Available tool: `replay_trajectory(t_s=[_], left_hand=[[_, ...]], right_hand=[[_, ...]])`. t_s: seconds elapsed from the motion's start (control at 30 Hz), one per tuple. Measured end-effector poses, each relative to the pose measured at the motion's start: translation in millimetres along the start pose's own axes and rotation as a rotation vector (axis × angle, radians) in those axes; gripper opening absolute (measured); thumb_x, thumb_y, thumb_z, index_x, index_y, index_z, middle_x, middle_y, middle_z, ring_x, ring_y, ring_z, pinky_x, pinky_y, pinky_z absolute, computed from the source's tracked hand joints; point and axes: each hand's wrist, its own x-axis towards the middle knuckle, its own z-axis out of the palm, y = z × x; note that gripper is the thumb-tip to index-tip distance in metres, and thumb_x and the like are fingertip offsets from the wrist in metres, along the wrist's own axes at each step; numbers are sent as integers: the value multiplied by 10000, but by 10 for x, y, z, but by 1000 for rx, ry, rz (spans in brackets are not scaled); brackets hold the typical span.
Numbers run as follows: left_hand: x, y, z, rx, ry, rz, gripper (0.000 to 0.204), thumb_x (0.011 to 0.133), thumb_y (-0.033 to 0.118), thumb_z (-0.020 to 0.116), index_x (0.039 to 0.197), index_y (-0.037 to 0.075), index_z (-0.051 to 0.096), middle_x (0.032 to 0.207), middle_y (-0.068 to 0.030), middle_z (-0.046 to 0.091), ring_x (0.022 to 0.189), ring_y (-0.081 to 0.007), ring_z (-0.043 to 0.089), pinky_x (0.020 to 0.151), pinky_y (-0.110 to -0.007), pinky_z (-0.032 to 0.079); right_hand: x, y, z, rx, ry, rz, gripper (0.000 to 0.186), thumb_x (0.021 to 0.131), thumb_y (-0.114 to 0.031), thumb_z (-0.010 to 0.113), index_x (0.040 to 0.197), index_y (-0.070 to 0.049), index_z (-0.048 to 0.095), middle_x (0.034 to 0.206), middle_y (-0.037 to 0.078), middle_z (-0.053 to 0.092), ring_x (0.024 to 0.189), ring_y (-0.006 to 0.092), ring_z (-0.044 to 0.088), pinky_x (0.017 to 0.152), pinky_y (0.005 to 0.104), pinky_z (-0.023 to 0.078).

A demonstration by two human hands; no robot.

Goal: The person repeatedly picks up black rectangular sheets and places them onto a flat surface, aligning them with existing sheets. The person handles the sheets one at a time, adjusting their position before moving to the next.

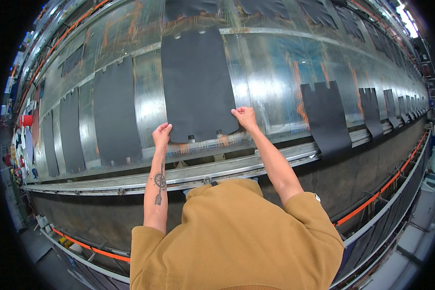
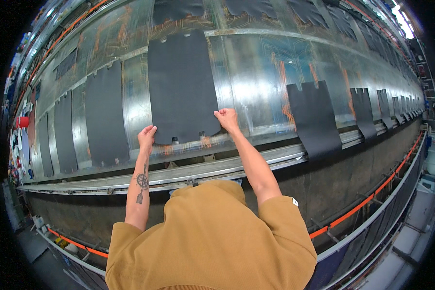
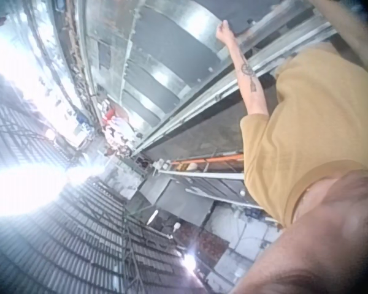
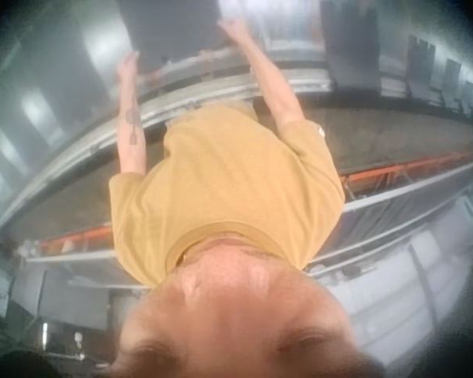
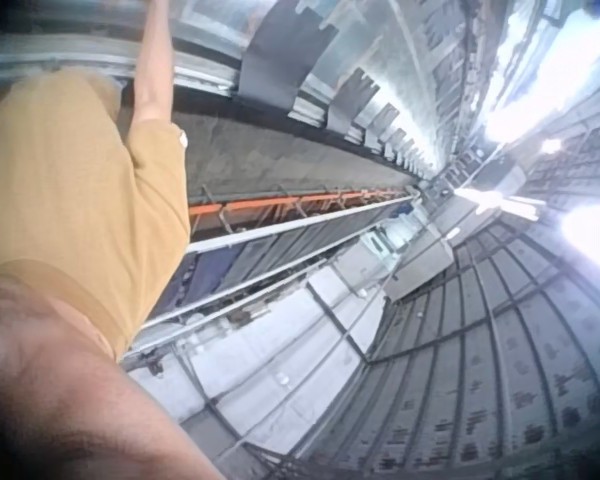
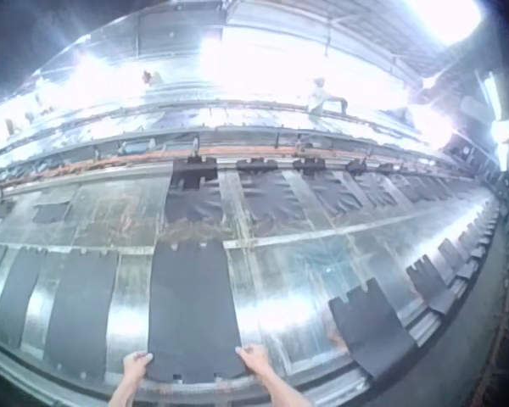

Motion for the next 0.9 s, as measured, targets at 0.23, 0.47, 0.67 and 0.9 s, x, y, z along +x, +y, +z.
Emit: replay_trajectory(t_s=[0.23, 0.47, 0.67, 0.9], left_hand=[[-228, 15, -130, 95, -41, 19, 302, 926, 192, 801, 1138, -9, 724, 928, -41, 753, 743, -84, 665, 634, -235, 536], [-293, 8, -122, 146, -8, 39, 258, 935, 162, 784, 1104, -27, 736, 924, -61, 757, 746, -109, 695, 645, -251, 570], [-354, 5, -162, 148, -53, 31, 285, 930, 197, 791, 1082, -38, 742, 879, -60, 750, 690, -108, 686, 602, -246, 566], [-398, -56, -225, 258, -65, 36, 266, 932, 215, 780, 1035, -28, 756, 819, -49, 747, 606, -90, 655, 534, -230, 519]], right_hand=[[-96, 115, -174, -78, -188, -28, 320, 895, -294, 793, 921, 25, 774, 751, 85, 753, 626, 111, 688, 623, 314, 568], [-184, -53, -266, -147, -202, -10, 323, 885, -301, 805, 901, 20, 776, 711, 85, 750, 624, 138, 715, 622, 303, 564], [-222, -83, -265, -183, -217, 13, 299, 890, -285, 792, 900, 13, 773, 709, 74, 748, 627, 132, 715, 618, 303, 564], [-267, -52, -325, -165, -276, 33, 250, 885, -253, 763, 931, -9, 784, 749, 93, 760, 650, 164, 731, 657, 319, 583]])
